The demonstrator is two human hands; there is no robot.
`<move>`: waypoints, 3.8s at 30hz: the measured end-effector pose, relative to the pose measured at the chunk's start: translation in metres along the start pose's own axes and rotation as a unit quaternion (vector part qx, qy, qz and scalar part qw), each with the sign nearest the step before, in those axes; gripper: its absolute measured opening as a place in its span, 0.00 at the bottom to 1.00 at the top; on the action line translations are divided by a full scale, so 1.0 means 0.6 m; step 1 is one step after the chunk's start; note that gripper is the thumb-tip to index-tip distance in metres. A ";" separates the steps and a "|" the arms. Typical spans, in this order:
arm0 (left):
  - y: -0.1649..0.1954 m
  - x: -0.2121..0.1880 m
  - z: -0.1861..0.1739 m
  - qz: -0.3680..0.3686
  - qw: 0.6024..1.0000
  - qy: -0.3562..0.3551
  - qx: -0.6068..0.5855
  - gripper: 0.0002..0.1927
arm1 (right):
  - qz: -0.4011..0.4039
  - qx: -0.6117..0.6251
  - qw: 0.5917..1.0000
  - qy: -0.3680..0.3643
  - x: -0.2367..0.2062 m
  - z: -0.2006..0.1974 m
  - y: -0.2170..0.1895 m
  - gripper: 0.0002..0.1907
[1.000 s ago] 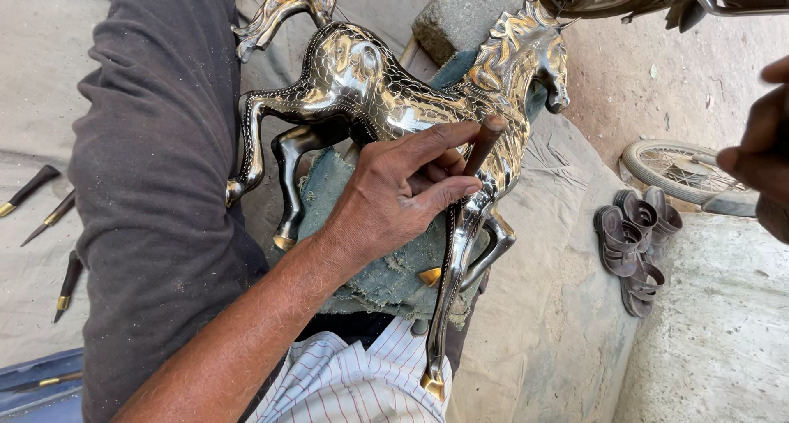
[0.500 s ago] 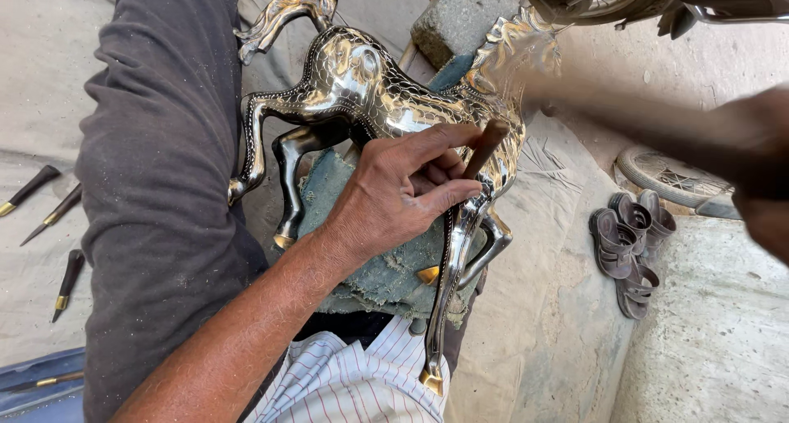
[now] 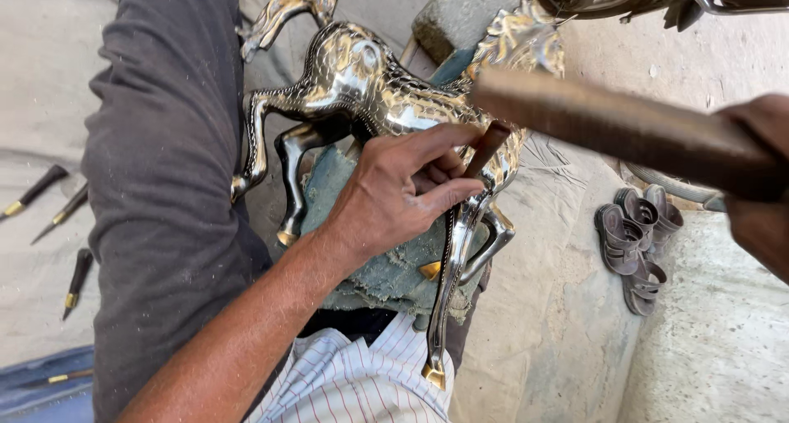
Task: The person sits on the ground with a brass horse figurine on their lap and engraves decorative patterns into its body, holding a small chisel against the surface and striking it with a wooden mallet. They reposition the chisel repeatedly to work different areas of the figurine's body and legs.
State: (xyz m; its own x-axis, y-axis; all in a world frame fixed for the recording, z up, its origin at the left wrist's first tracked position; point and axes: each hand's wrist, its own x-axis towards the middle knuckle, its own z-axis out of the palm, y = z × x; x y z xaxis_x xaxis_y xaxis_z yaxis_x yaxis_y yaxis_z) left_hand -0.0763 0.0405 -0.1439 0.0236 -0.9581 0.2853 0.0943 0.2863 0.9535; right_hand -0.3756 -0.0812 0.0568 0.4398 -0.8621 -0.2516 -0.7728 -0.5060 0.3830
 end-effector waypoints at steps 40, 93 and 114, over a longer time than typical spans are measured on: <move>0.036 -0.024 0.009 -0.007 1.000 0.019 -0.011 0.24 | 0.032 -0.005 0.999 -0.010 -0.049 -0.047 -0.055 0.16; 0.077 -0.009 0.021 -0.012 0.997 -0.050 0.059 0.24 | 0.037 0.335 0.931 0.140 -0.099 0.049 -0.027 0.09; 0.111 -0.024 0.026 -0.071 0.995 0.015 -0.062 0.26 | 0.131 -0.008 0.986 -0.105 -0.074 0.007 -0.059 0.09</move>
State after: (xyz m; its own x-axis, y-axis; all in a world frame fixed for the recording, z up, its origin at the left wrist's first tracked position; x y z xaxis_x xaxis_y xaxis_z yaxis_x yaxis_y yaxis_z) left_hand -0.0856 0.0737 -0.0829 0.0305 -0.9892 0.1436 0.2211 0.1468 0.9641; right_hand -0.3696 -0.0251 0.0506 0.1197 -0.9396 -0.3206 -0.8397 -0.2681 0.4723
